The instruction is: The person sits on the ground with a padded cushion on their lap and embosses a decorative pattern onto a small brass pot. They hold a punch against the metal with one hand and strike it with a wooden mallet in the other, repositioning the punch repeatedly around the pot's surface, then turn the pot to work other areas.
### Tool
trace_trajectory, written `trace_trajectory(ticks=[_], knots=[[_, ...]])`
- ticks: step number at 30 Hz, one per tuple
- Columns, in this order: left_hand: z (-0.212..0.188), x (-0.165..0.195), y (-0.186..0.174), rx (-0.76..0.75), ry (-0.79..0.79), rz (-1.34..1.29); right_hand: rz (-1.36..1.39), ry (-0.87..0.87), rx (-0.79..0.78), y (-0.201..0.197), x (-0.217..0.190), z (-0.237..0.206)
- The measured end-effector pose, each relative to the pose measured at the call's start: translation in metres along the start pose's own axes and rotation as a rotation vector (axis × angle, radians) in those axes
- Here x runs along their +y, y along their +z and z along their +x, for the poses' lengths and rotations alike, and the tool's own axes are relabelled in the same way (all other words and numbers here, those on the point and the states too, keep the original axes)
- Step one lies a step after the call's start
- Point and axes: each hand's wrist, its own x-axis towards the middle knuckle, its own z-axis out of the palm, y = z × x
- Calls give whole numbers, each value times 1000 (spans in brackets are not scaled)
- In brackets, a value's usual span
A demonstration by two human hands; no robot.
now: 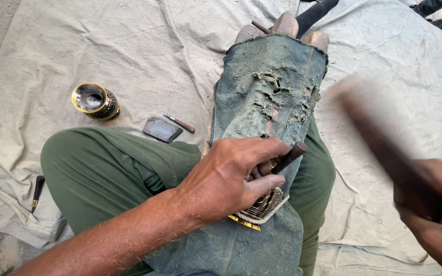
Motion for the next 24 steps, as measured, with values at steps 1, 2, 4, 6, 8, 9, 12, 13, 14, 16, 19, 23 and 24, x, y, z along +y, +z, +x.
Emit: trace_trajectory(ticks=[1, 2, 4, 6, 8, 9, 12, 13, 14, 16, 19, 23, 24], knots=[[-1, 0, 1, 14, -18, 0, -55, -12, -3, -2, -2, -1], [-2, -1, 2, 24, -30, 2, -110, -25, -6, -7, -4, 1], [-5, -1, 5, 116, -93, -55, 75, -47, 103, -11, -11, 1], [-12, 0, 11, 207, -113, -67, 237, 8, 92, -15, -22, 3], [-18, 0, 16, 274, -66, -25, 201, -56, 126, -21, -37, 5], [-20, 0, 18, 276, -99, -37, 87, -175, 199, -26, -47, 5], [-23, 0, 23, 294, -156, -68, -203, -331, 214, -42, -74, 7], [-23, 0, 23, 301, -157, -75, -290, -349, 180, -45, -82, 7], [-24, 1, 24, 309, -159, -83, -105, -363, 208, -45, -90, 7], [-23, 3, 23, 335, -151, -59, 114, -335, 197, -49, -98, 9], [-23, 8, 22, 342, -100, 37, -48, -192, 25, -54, -97, 14], [-16, 8, 19, 246, -98, -4, -124, -236, 51, -56, -78, 24], [-15, 8, 19, 248, -41, 15, -81, -189, 28, -53, -72, 25]])
